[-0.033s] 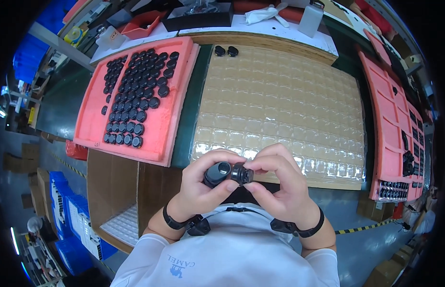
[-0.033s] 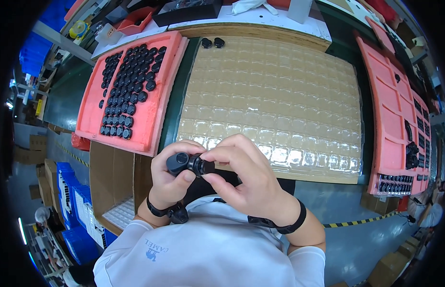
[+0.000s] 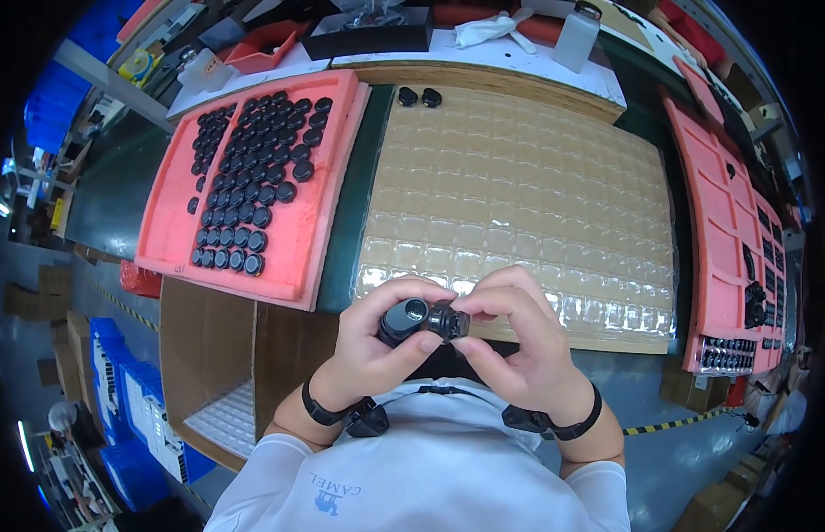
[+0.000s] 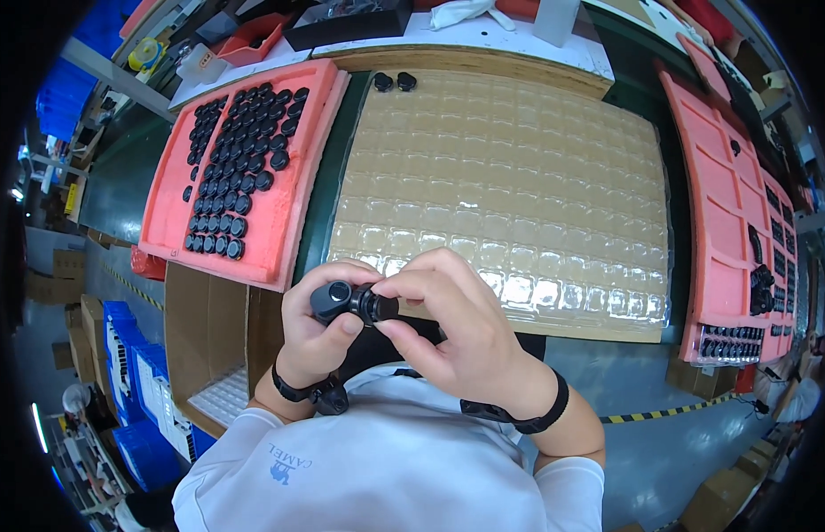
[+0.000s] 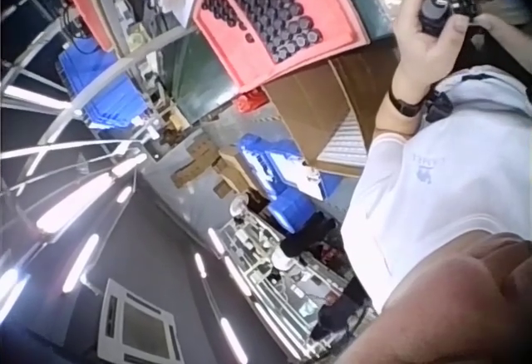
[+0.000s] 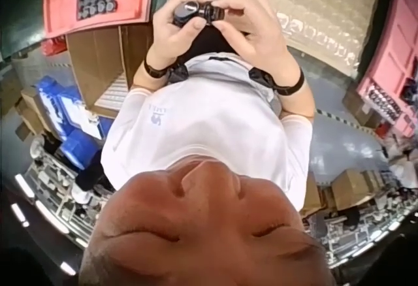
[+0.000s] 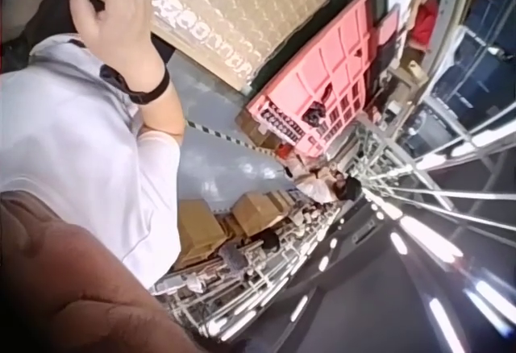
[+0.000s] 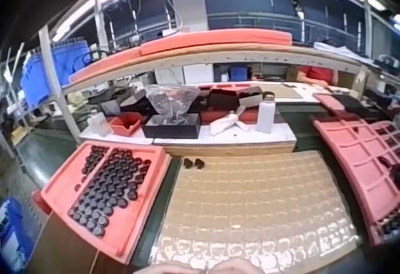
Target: The person wipes a plastic tray with a cloth, retrieves a pink foam tray, and then assembles small black components by hand before placing them into the slots of the plastic tray.
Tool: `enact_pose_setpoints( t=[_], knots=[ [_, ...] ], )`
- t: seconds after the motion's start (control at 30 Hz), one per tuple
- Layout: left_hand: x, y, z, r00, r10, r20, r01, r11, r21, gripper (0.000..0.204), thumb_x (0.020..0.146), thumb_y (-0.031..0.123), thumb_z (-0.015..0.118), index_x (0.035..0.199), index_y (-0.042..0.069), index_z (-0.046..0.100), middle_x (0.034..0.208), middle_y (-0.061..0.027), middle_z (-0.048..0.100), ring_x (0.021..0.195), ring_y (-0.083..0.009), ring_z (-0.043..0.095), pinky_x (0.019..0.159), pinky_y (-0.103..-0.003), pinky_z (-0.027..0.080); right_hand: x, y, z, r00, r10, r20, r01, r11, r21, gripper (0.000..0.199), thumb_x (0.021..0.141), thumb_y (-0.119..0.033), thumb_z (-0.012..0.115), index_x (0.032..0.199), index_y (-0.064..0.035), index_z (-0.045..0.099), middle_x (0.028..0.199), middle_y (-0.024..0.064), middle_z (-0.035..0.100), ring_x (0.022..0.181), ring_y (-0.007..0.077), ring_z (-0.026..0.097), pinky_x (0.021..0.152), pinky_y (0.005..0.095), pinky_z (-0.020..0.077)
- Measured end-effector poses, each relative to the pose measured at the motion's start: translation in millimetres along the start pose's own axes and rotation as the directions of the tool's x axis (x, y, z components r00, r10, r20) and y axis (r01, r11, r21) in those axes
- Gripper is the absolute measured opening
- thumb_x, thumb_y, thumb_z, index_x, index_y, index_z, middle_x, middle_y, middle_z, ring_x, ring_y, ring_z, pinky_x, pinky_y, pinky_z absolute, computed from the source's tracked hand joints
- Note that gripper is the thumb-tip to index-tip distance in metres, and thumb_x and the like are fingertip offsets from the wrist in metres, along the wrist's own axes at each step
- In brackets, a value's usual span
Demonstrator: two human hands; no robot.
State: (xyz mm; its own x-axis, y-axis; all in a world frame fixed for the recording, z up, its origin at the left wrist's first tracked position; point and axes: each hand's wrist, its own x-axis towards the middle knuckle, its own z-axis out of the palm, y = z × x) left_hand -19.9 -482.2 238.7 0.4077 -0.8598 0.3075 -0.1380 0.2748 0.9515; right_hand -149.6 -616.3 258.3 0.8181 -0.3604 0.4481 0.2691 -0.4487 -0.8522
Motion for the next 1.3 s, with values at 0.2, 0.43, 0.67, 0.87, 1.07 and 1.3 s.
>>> enact_pose_setpoints(
  t=[0.2, 0.43, 0.67, 0.87, 1.07, 1.3],
  knots=[
    [5.5, -27.5, -8.6, 0.976, -0.201, -0.088, 0.185, 0.97, -0.159, 0.032, 0.087, 0.016, 0.062, 0.112, -0.003, 0.054, 0.099, -0.0091, 0.062, 0.092, -0.0124, 0.057, 0.083, -0.027, 0.045, 34.7, 6.2, -14.6, 0.985, 0.047, 0.168, -0.019, 0.986, -0.165, 0.026, 0.076, -0.001, 0.065, 0.101, -0.0011, 0.057, 0.092, 0.009, 0.054, 0.082, 0.0176, 0.053, 0.071, 0.026, 0.0445],
    [8.2, -37.3, -18.2, 0.965, -0.253, -0.067, 0.229, 0.94, -0.255, 0.047, 0.088, 0.037, 0.059, 0.109, -0.005, 0.054, 0.085, -0.0118, 0.063, 0.059, -0.0065, 0.045, 0.054, -0.02, 0.038, 124.0, 75.9, -33.6, 0.901, 0.427, 0.072, -0.4, 0.884, -0.242, 0.023, 0.082, -0.009, 0.063, 0.102, 0.0023, 0.059, 0.085, 0.0045, 0.061, 0.074, 0.0091, 0.055, 0.068, 0.0231, 0.0456],
    [3.1, -40.5, -42.5, 0.983, -0.159, 0.096, 0.185, 0.885, -0.428, 0.053, 0.091, 0.046, 0.051, 0.107, -0.004, 0.055, 0.088, -0.0109, 0.062, 0.066, -0.0105, 0.05, 0.06, -0.023, 0.041, 193.2, 182.3, -38.8, 0.91, 0.397, -0.117, -0.403, 0.782, -0.475, 0.023, 0.083, -0.015, 0.064, 0.098, 0.0018, 0.06, 0.085, 0.008, 0.063, 0.074, 0.0144, 0.059, 0.069, 0.0266, 0.0472],
    [3.6, -32.3, -49.1, 0.985, -0.137, 0.1, 0.166, 0.905, -0.391, 0.073, 0.089, 0.063, 0.03, 0.091, -0.005, 0.055, 0.079, -0.0134, 0.058, 0.057, -0.011, 0.045, 0.056, -0.024, 0.039, 201.4, 203.6, -25.3, 0.953, 0.244, -0.179, -0.291, 0.576, -0.764, 0.024, 0.082, -0.02, 0.063, 0.097, -0.0011, 0.061, 0.092, 0.0128, 0.062, 0.084, 0.0252, 0.06, 0.075, 0.0349, 0.0482],
    [1.1, -25.8, -54.6, 0.993, -0.07, 0.099, 0.097, 0.945, -0.311, 0.076, 0.09, 0.065, 0.022, 0.084, -0.003, 0.055, 0.075, -0.0126, 0.056, 0.057, -0.0123, 0.045, 0.057, -0.025, 0.038, 202.3, 207.1, -16.2, 0.961, 0.225, -0.159, -0.257, 0.522, -0.814, 0.024, 0.081, -0.021, 0.062, 0.096, -0.0018, 0.062, 0.097, 0.0151, 0.06, 0.091, 0.0289, 0.059, 0.079, 0.0379, 0.0475],
    [3.4, -18.2, -51.7, 0.995, 0.081, 0.063, -0.072, 0.989, -0.126, 0.075, 0.089, 0.065, 0.02, 0.083, -0.001, 0.055, 0.078, -0.0109, 0.056, 0.062, -0.0153, 0.049, 0.06, -0.027, 0.041, 194.3, 202.2, -27.8, 0.994, 0.025, -0.108, -0.106, 0.506, -0.856, 0.028, 0.082, -0.018, 0.063, 0.106, -0.0036, 0.059, 0.101, 0.0145, 0.058, 0.091, 0.0264, 0.059, 0.077, 0.036, 0.0475]
  ],
)
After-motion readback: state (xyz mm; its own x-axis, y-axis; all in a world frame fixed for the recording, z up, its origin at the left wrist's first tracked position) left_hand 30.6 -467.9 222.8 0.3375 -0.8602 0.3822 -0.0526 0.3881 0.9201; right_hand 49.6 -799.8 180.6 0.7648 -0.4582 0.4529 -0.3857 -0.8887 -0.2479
